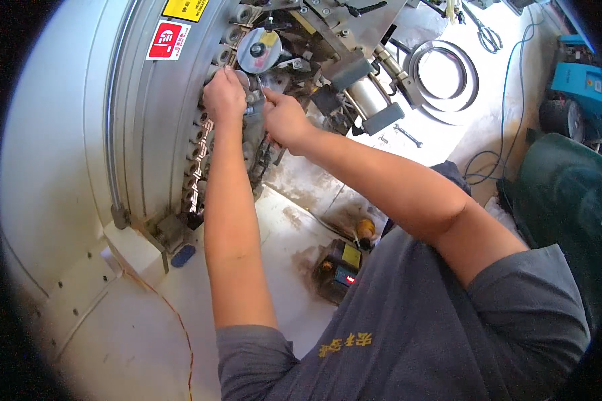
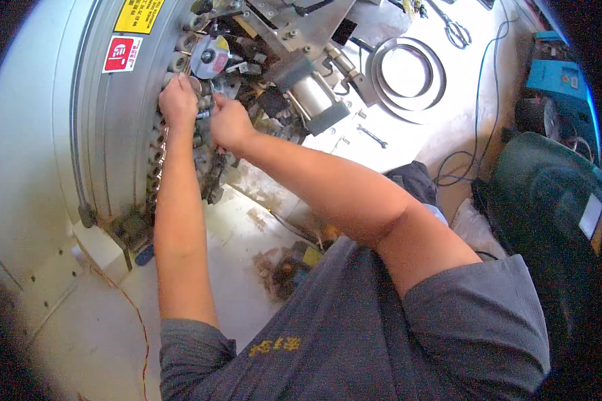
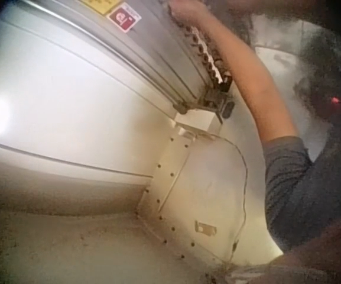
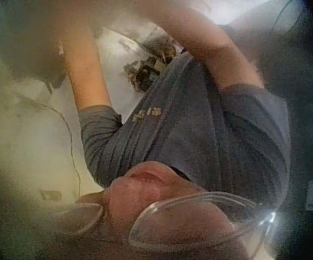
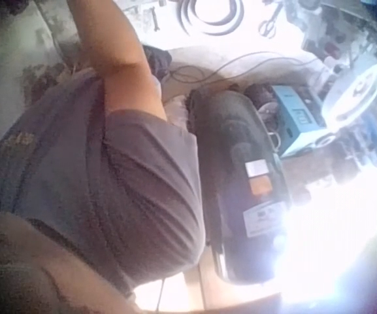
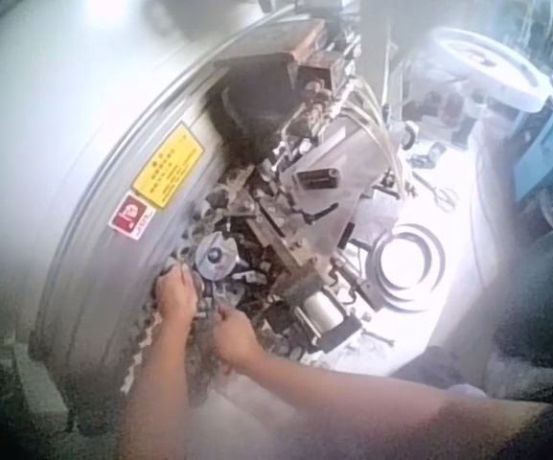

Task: The person adjusts the screws and components on a sequence of rollers inside an industrial machine using a screwdriver and a wrench.

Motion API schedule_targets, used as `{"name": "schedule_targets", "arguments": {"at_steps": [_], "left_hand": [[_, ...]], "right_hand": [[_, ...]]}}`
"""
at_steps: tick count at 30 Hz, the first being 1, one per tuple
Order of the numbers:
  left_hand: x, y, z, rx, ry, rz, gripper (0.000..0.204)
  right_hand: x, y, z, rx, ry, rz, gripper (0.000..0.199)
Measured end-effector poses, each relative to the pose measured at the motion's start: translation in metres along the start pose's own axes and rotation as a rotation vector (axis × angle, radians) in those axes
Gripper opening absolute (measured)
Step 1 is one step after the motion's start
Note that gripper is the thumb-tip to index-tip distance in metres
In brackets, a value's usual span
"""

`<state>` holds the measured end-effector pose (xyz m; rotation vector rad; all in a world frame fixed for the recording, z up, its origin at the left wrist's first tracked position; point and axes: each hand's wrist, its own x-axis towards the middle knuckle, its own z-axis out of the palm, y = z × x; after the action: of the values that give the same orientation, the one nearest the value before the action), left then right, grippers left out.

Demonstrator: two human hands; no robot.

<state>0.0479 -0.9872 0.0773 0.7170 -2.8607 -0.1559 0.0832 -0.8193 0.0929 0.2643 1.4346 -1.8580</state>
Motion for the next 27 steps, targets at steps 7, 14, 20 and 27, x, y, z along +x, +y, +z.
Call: {"name": "schedule_targets", "arguments": {"at_steps": [7, 14, 20, 27], "left_hand": [[0.001, -0.002, -0.002, 0.011, -0.011, 0.025, 0.041], [-0.009, -0.008, -0.006, 0.007, -0.003, -0.003, 0.041], [-0.005, -0.004, -0.005, 0.032, -0.025, -0.014, 0.039], [-0.005, -0.007, -0.007, -0.099, -0.062, 0.023, 0.039]], "right_hand": [[0.011, 0.002, -0.011, 0.057, -0.068, 0.091, 0.047], [-0.015, -0.004, -0.005, 0.058, -0.137, 0.096, 0.041], [0.009, 0.012, -0.004, 0.024, -0.043, 0.116, 0.041], [0.001, 0.010, -0.011, -0.066, -0.109, 0.107, 0.045]]}}
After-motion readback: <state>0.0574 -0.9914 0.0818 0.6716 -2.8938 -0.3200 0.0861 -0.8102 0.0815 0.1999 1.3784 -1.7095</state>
